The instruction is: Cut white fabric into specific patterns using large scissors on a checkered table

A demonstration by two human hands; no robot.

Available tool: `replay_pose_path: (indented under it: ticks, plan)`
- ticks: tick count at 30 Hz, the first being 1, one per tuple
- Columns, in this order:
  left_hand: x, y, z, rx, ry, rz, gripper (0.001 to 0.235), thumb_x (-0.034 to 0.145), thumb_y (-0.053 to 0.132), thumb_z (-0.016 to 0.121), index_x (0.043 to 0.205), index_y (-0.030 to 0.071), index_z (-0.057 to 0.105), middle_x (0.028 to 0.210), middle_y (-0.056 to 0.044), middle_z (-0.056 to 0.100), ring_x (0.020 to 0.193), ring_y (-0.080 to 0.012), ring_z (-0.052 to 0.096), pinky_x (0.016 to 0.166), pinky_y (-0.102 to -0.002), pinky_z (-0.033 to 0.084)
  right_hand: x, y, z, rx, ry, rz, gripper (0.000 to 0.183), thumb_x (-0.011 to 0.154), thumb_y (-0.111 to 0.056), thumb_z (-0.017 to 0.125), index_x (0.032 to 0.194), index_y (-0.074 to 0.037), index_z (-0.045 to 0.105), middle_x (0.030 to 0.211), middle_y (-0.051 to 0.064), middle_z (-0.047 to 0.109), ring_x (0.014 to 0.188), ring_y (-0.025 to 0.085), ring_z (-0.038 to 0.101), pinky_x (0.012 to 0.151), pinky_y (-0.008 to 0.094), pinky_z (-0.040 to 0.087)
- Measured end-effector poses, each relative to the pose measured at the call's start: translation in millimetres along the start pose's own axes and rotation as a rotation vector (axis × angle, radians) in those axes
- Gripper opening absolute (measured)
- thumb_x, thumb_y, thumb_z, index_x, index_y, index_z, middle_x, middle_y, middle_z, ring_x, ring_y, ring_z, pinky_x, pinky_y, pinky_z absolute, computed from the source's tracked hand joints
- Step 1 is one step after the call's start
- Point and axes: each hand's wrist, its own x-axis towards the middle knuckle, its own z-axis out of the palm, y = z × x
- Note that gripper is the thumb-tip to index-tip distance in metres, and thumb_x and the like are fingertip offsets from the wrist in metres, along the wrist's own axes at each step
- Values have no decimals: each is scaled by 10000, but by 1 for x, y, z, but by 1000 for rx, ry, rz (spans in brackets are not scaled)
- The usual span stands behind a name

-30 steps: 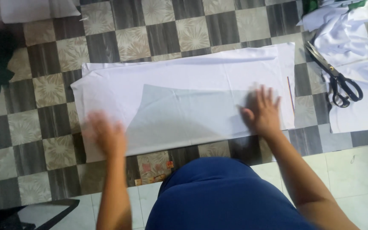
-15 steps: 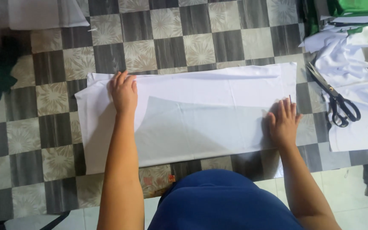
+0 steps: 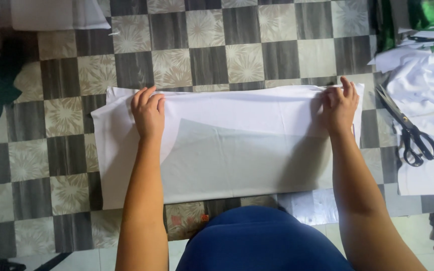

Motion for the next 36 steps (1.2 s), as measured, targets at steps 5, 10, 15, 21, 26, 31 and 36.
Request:
replay_pose_path:
  ticks: [5, 10, 15, 21, 26, 31, 36]
  plan:
    - [0, 4, 1, -14, -3, -1, 154, 777, 128, 766, 893, 174, 676, 1121, 6, 635, 1097, -247, 549, 932, -426, 417, 1, 7, 1, 51, 49, -53, 199, 834, -33, 753, 973, -115, 637, 1293, 124, 534, 1190, 428, 493, 966, 512, 376]
    - [-2, 7, 1, -9, -13, -5, 136, 805, 116, 745, 907, 158, 665, 1146, 4, 625, 1124, -250, 535, 947, -433, 408, 3, 4, -3, 83, 79, -75, 149, 883, -29, 732, 957, -105, 627, 1243, 137, 557, 1166, 422, 507, 967, 487, 385]
    - [-3, 4, 8, 3, -1, 0, 126, 821, 137, 739, 912, 169, 657, 1161, 6, 618, 1131, -247, 529, 946, -432, 400, 0, 17, 9, 71, 84, -59, 132, 902, -43, 718, 956, -110, 619, 1242, 133, 547, 1161, 424, 503, 945, 505, 386]
    - [0, 56, -22, -62, 5, 36, 436, 740, 62, 786, 1132, 94, 601, 1295, -147, 523, 1154, -369, 505, 947, -530, 393, -12, -44, -14, 92, -6, 36, 291, 900, -30, 684, 1160, -80, 565, 1404, 224, 404, 1287, 490, 340, 920, 737, 257]
    - [-54, 149, -36, -366, -148, 312, 353, 725, 106, 743, 1062, 33, 664, 1159, -197, 627, 1168, -384, 540, 1018, -553, 369, -65, -164, -56, 98, -347, -203, 538, 814, -178, 635, 1331, -76, 526, 1445, 242, 414, 1346, 445, 345, 1051, 657, 221]
    - [-69, 145, -64, -12, -645, 163, 631, 833, 489, 572, 1383, 202, 454, 1464, -102, 399, 1366, -303, 330, 1044, -602, 274, -107, -138, -60, -9, -418, -152, 684, 895, -509, 489, 1455, -132, 386, 1525, 109, 335, 1407, 316, 276, 1117, 516, 190]
    - [-98, 34, -91, 268, -177, 68, 602, 818, 447, 635, 1318, 115, 584, 1336, -168, 559, 1241, -363, 491, 935, -570, 359, -130, -63, -95, -111, -420, 152, 720, 902, -517, 457, 1478, -101, 340, 1541, 132, 291, 1408, 355, 256, 1110, 576, 205]
